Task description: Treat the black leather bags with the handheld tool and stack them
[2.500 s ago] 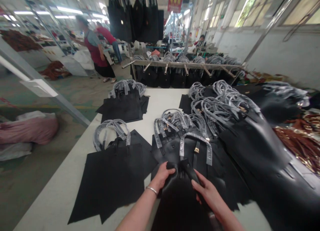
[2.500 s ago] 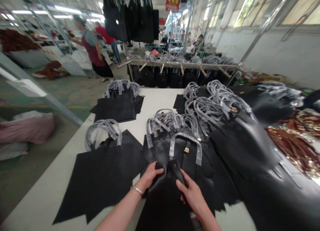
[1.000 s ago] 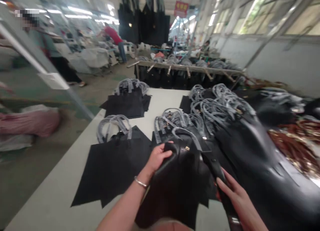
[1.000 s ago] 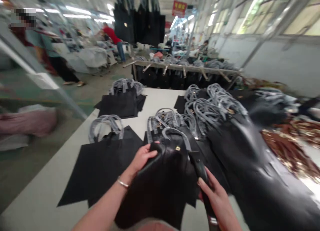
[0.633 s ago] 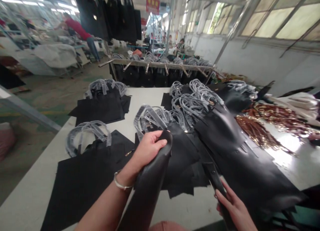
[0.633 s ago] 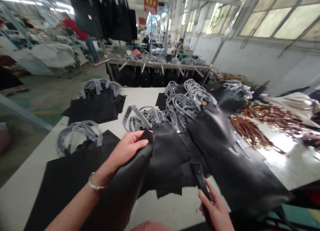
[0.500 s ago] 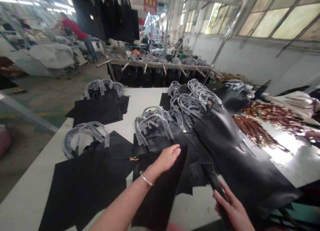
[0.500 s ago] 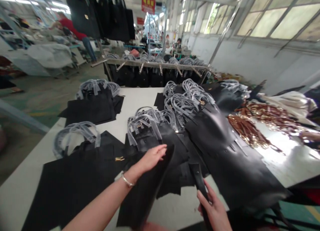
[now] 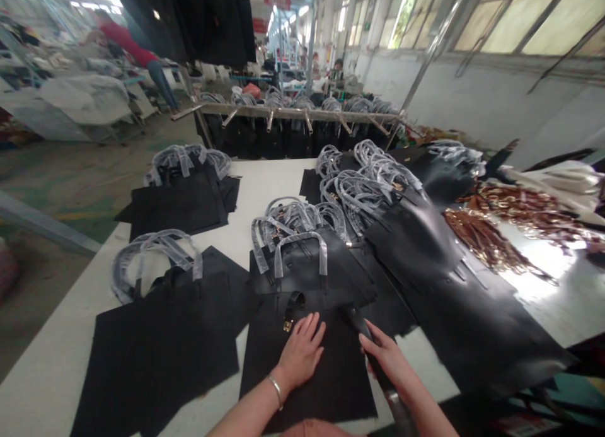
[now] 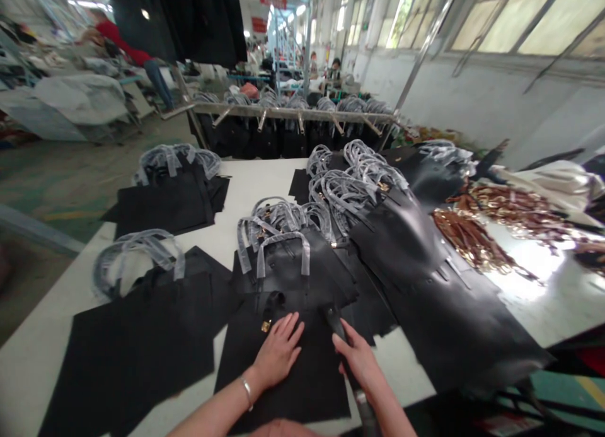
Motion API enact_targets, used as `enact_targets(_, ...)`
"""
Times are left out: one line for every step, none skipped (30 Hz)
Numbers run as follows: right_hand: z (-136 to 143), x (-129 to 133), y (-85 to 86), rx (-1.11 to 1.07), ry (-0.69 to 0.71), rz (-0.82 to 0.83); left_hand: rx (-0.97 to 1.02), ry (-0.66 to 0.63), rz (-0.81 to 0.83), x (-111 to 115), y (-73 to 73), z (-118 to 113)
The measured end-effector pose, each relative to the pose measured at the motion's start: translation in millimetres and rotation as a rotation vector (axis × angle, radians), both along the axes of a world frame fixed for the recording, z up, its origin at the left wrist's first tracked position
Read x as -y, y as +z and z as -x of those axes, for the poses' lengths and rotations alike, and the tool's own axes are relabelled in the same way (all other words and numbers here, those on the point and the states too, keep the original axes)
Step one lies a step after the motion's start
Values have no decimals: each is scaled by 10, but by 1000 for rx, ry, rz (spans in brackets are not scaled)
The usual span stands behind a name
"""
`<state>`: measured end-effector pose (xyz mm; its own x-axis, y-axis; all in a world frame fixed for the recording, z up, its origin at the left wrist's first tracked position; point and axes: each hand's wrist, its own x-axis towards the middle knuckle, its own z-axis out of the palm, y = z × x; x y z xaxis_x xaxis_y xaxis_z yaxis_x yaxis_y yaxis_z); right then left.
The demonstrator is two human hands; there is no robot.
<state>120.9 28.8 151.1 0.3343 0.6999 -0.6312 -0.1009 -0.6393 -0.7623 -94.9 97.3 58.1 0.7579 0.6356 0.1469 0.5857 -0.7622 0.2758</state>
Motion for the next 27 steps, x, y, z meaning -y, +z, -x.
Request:
enact_targets(-21, -61, 2, -9, -3, 1, -1, -7, -14, -11, -20, 7)
enact_targets(-46, -120, 6, -19, -7, 4, -1, -11, -24, -18, -35, 12)
enact_targets(-72, -182, 10, -30, -9, 6, 0, -14, -32, -22, -46, 15)
enact_targets(-95, -247, 11, -42, -12, 7, 1, -21, -36, -24, -53, 15)
enact_targets(-113, -316, 12, -51, -14, 4, 3, -26, -37, -23, -57, 15)
enact_targets(-124, -388, 11, -56, -15, -3, 4, -28, -35, -21, -57, 13)
enact_targets(-125, -460, 12, -54, -17, -13, 7, -27, -31, -18, -54, 11)
enact_targets(-118, -527, 17, -45, -21, -29, 8, -24, -24, -16, -48, 9)
enact_targets(-104, -584, 30, -25, -29, -48, 8, -22, -16, -15, -39, 7)
enact_targets(-85, -623, 51, 2, -39, -71, 8, -19, -6, -13, -27, 6)
enact_targets(-63, -640, 81, 32, -49, -95, 7, -16, 5, -13, -11, 5)
enact_targets(-43, -632, 119, 60, -57, -117, 6, -14, 14, -13, 5, 4)
enact_targets(-25, -598, 162, 83, -62, -137, 6, -12, 21, -13, 22, 5)
enact_targets(-12, -542, 206, 97, -53, -149, 7, -13, 27, -14, 39, 5)
enact_targets(-2, -470, 244, 103, -30, -146, 9, -15, 29, -14, 53, 7)
enact_targets(6, -390, 274, 102, 8, -131, 11, -18, 30, -15, 64, 9)
enact_targets(16, -309, 291, 96, 55, -106, 14, -21, 29, -16, 71, 11)
enact_targets(31, -237, 294, 86, 106, -77, 19, -22, 29, -15, 74, 14)
enact_targets(51, -178, 283, 77, 151, -47, 24, -23, 28, -14, 72, 17)
enact_targets(79, -139, 260, 67, 188, -17, 30, -22, 27, -13, 68, 19)
enact_targets(112, -120, 228, 58, 211, 5, 35, -20, 26, -10, 61, 21)
enact_targets(149, -122, 191, 51, 227, 20, 38, -20, 27, -7, 53, 22)
enact_targets(185, -141, 152, 48, 234, 32, 41, -21, 27, -5, 47, 22)
enact_targets(220, -174, 114, 48, 236, 39, 42, -23, 28, -3, 42, 22)
enact_targets(249, -214, 82, 52, 236, 38, 43, -24, 31, -2, 40, 21)
enact_targets(272, -254, 55, 58, 234, 30, 44, -24, 34, -2, 40, 21)
enact_targets(288, -287, 37, 68, 231, 20, 45, -25, 39, -2, 43, 21)
